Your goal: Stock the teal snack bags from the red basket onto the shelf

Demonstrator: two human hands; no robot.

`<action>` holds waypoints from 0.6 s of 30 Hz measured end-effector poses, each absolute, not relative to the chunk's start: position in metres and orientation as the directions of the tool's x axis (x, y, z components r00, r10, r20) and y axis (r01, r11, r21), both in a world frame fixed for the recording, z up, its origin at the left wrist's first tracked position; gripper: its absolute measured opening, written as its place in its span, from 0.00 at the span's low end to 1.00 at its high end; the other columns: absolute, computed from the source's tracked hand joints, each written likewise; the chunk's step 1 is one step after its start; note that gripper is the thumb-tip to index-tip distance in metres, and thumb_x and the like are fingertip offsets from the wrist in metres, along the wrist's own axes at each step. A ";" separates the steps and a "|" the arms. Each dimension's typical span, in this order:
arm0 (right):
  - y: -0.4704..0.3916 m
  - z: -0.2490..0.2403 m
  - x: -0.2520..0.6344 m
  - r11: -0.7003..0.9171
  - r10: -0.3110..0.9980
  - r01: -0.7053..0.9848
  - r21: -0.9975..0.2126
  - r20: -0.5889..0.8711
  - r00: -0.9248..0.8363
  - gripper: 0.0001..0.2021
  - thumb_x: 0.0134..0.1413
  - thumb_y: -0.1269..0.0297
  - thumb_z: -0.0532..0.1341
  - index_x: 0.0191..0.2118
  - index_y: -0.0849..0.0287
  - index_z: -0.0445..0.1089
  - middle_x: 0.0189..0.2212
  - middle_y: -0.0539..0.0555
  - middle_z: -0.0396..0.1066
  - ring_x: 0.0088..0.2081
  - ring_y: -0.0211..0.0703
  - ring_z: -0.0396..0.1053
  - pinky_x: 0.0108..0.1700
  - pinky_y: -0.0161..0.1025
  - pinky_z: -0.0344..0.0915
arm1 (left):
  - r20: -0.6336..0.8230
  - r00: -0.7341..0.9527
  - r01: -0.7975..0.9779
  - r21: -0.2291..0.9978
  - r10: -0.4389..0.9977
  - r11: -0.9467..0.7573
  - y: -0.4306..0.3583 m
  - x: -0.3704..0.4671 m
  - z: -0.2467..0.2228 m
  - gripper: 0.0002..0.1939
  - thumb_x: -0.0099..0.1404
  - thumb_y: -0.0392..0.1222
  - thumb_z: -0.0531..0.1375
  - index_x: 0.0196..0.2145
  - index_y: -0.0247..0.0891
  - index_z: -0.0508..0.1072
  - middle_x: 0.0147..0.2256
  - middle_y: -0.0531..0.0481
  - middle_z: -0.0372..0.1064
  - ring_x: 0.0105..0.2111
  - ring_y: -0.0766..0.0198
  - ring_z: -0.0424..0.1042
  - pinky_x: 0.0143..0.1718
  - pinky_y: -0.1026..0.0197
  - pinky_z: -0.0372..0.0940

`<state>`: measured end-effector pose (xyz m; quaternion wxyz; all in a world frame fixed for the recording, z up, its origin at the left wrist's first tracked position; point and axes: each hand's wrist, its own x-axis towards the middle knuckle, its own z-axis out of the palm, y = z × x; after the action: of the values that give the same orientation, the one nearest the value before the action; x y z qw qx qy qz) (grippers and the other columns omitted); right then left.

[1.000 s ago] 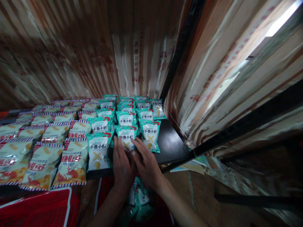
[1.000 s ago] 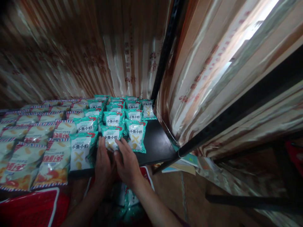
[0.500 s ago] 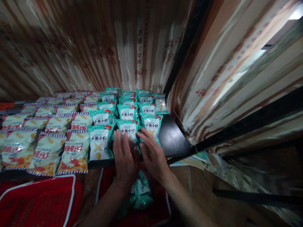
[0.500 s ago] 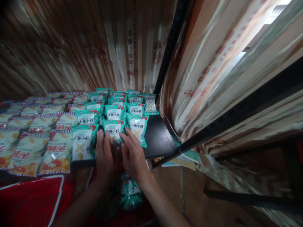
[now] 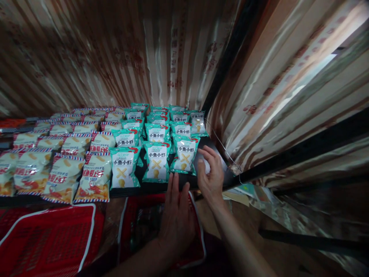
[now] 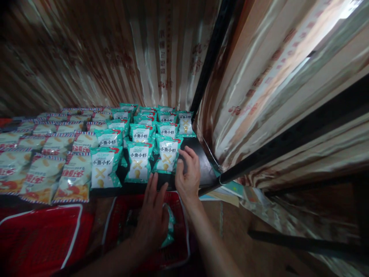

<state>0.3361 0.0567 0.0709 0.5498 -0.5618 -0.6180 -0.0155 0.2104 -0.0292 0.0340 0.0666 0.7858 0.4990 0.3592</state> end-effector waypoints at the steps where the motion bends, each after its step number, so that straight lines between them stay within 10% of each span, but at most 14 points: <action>1: 0.057 0.067 0.336 0.362 0.674 0.719 -0.593 0.700 0.238 0.14 0.61 0.63 0.52 0.48 0.58 0.69 0.51 0.62 0.66 0.54 0.51 0.64 0.55 0.54 0.62 | 0.493 0.241 0.735 0.469 0.836 -0.489 -0.027 0.211 0.035 0.29 0.61 0.26 0.50 0.60 0.29 0.56 0.67 0.31 0.36 0.67 0.47 0.32 0.60 0.38 0.54; 18: 0.057 0.051 0.338 0.338 0.705 0.727 -0.597 0.673 0.224 0.15 0.62 0.60 0.52 0.50 0.58 0.67 0.54 0.62 0.64 0.57 0.53 0.61 0.57 0.57 0.59 | 0.488 0.220 0.710 0.514 0.845 -0.481 -0.020 0.214 0.045 0.30 0.58 0.26 0.51 0.60 0.28 0.56 0.67 0.29 0.33 0.67 0.45 0.32 0.61 0.38 0.53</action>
<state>0.3379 0.0575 0.0505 0.5304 -0.5750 -0.6228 -0.0103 0.2138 -0.0204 0.0447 0.0903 0.7756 0.5011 0.3729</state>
